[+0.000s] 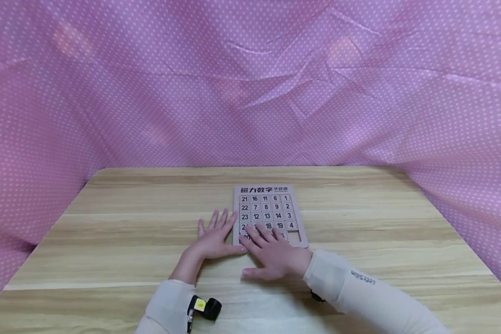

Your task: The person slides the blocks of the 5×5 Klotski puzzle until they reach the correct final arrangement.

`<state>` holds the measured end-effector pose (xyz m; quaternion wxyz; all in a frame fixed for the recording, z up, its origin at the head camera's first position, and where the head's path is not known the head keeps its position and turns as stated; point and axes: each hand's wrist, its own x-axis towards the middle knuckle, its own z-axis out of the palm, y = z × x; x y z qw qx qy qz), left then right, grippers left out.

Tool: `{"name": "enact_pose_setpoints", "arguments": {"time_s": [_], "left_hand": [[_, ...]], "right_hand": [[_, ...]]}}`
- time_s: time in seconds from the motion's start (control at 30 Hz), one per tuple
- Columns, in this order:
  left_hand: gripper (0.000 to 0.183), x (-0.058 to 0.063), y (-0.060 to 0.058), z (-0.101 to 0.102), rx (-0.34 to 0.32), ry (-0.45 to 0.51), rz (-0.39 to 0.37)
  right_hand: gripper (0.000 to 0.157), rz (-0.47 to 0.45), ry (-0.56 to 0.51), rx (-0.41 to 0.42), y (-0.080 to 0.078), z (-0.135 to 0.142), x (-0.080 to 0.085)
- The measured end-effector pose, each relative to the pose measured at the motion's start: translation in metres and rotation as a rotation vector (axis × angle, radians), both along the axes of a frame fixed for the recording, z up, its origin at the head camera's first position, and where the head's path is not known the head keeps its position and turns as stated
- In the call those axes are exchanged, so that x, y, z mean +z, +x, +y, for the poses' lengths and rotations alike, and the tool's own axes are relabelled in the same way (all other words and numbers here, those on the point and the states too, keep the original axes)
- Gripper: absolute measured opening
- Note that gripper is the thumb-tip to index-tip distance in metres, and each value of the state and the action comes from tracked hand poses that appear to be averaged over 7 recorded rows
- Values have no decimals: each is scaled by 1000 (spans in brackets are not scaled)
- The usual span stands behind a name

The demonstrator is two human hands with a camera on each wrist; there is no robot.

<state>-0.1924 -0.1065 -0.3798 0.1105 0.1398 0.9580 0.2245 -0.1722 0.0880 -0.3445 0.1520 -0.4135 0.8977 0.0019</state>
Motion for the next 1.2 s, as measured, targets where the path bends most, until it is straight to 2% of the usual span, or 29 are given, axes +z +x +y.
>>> {"name": "enact_pose_setpoints", "arguments": {"time_s": [0.4,0.7,0.8,0.97,1.2], "left_hand": [[98,1,2,1,15,18,-4],[98,0,1,1,13,16,-4],[98,0,2,1,7,17,3],[99,0,2,0,-8,21,15],[98,-1,2,1,-5,26,4]], "right_hand": [[79,-3,2,-27,-2,24,-11],[76,-27,-17,-55,-4,24,-6],[77,-20,-20,-81,-11,19,-5],[78,-2,-39,-153,-32,6,-6],[75,-23,-35,-227,-57,-17,-9]]}}
